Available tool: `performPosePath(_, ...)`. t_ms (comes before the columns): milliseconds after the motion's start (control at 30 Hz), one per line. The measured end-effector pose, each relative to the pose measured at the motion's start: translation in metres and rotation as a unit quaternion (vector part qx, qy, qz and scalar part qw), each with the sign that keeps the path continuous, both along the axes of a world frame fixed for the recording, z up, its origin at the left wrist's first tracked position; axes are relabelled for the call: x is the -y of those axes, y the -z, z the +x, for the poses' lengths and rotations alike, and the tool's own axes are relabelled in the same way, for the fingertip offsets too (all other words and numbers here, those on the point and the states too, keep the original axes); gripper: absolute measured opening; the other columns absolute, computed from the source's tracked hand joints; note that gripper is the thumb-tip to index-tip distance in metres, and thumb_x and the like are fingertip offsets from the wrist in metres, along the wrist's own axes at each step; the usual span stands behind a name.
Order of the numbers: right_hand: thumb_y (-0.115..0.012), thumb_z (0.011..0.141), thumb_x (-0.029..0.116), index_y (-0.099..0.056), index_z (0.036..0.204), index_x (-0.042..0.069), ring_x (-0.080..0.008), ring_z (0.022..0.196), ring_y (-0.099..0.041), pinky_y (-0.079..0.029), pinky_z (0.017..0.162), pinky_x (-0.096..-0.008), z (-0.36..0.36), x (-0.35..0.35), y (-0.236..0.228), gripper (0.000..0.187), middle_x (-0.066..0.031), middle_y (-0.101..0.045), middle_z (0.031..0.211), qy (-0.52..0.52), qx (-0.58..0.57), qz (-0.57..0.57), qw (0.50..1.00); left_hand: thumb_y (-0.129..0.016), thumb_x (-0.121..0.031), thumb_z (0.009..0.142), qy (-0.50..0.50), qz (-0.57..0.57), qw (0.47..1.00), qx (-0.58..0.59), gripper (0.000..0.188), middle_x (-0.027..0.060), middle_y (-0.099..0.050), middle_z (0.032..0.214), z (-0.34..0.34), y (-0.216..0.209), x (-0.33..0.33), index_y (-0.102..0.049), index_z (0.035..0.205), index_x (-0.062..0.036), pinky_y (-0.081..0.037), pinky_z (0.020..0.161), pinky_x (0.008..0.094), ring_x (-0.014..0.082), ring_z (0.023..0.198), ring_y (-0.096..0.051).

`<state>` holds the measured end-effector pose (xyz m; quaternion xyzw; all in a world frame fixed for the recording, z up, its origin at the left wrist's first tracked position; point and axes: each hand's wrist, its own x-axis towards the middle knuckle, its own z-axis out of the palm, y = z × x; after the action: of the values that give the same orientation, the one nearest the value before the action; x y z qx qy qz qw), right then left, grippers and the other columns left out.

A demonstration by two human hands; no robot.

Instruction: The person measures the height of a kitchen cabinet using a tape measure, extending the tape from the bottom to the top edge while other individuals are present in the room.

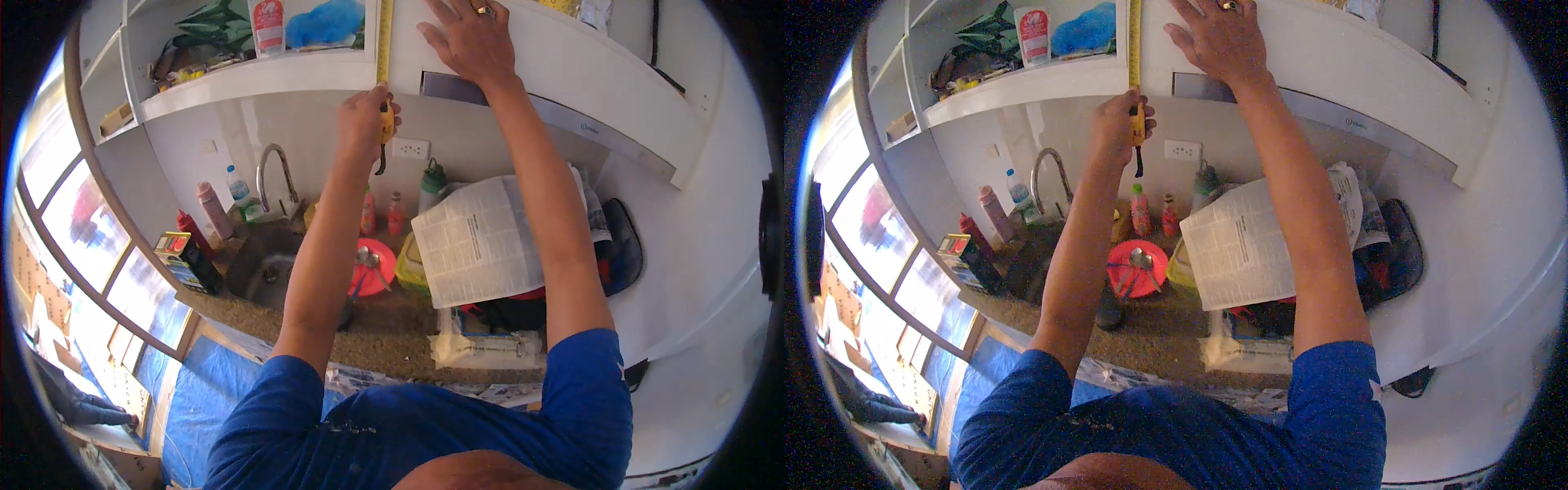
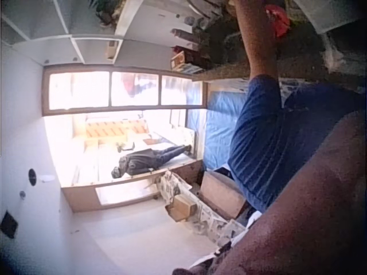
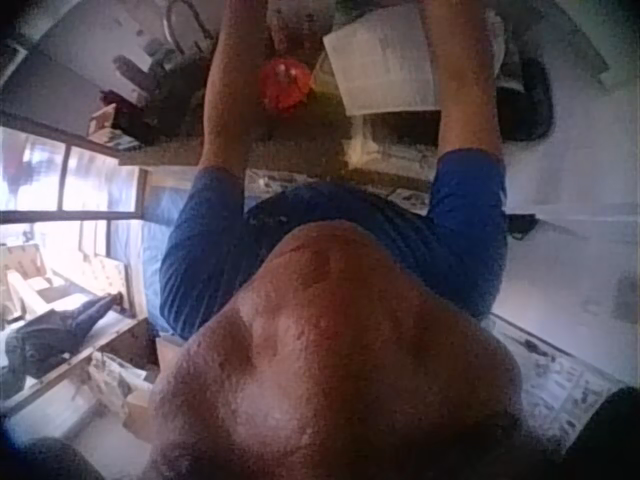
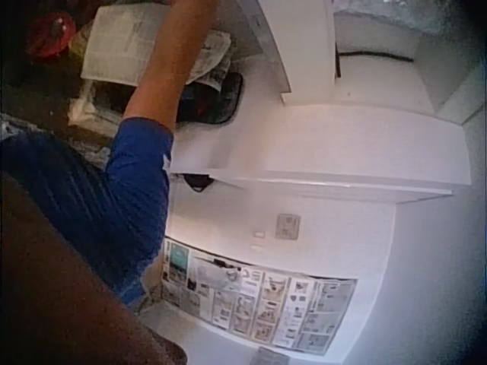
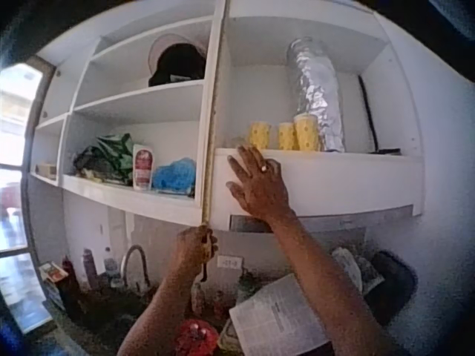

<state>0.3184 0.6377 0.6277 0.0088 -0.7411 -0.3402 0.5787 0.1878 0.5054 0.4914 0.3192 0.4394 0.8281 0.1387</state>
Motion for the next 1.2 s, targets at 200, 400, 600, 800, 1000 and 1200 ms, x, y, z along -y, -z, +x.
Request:
performPosePath(200,-0.061,0.097,0.042,-0.055,0.145,0.01,-0.0336,0.147,-0.037,-0.034,0.11,-0.0551,-0.001,-0.001,-0.001,0.058,-0.0152,-0.044,0.157,-0.004,-0.003,0.001,1.0,-0.064,-0.031,0.099,0.015,-0.006,1.0,0.016,0.031,0.0124,-0.067,0.08,0.003,-0.001,-0.002,-0.063,0.098,-0.0007,-0.051,0.053,0.0343,0.0225,0.062,-0.066)
performPosePath(400,-0.063,0.096,0.042,-0.054,0.146,0.011,-0.034,0.147,-0.037,-0.035,0.11,-0.0549,0.001,0.003,-0.002,0.059,-0.0154,-0.041,0.158,0.006,0.01,-0.01,1.0,-0.065,-0.031,0.099,-0.002,-0.02,1.0,0.012,0.031,0.0124,-0.067,0.08,0.001,0.0,-0.001,-0.063,0.099,0.0002,-0.05,0.054,0.0343,0.0231,0.063,-0.066)
performPosePath(600,-0.064,0.096,0.041,-0.053,0.147,0.01,-0.034,0.147,-0.036,-0.034,0.11,-0.0555,0.002,0.005,-0.002,0.061,-0.0155,-0.039,0.159,0.014,0.024,-0.018,0.999,-0.066,-0.029,0.097,-0.003,0.002,0.999,0.035,0.03,0.0132,-0.067,0.078,0.011,-0.005,-0.001,-0.063,0.097,0.0009,-0.051,0.053,0.0352,0.0235,0.061,-0.065)
performPosePath(800,-0.066,0.095,0.041,-0.05,0.15,0.013,-0.0353,0.147,-0.034,-0.029,0.112,-0.056,-0.006,0.013,-0.013,0.064,-0.0176,-0.031,0.163,-0.007,0.02,-0.08,0.997,-0.069,-0.027,0.096,-0.004,0.039,0.999,0.035,0.029,0.0137,-0.067,0.075,0.009,-0.005,-0.01,-0.062,0.093,0.0016,-0.054,0.053,0.0359,0.023,0.058,-0.064)
performPosePath(1000,-0.072,0.088,0.05,-0.048,0.153,0.019,-0.0391,0.147,-0.033,-0.026,0.113,-0.0582,-0.031,0.034,-0.031,0.076,-0.02,-0.026,0.165,-0.027,0.067,-0.05,0.996,-0.069,-0.026,0.096,-0.024,0.038,0.999,0.025,0.029,0.0133,-0.066,0.074,0.001,-0.001,-0.016,-0.063,0.092,0.0013,-0.052,0.051,0.0338,0.0224,0.055,-0.063)
performPosePath(1200,-0.073,0.087,0.054,-0.05,0.152,0.02,-0.0385,0.148,-0.031,-0.024,0.115,-0.0592,-0.033,0.033,-0.031,0.078,-0.0191,-0.025,0.166,0.013,0.094,-0.051,0.994,-0.068,-0.028,0.097,-0.028,0.014,0.999,0.033,0.03,0.0134,-0.066,0.075,0.009,-0.005,-0.008,-0.063,0.093,0.0015,-0.051,0.052,0.0345,0.0221,0.057,-0.063)
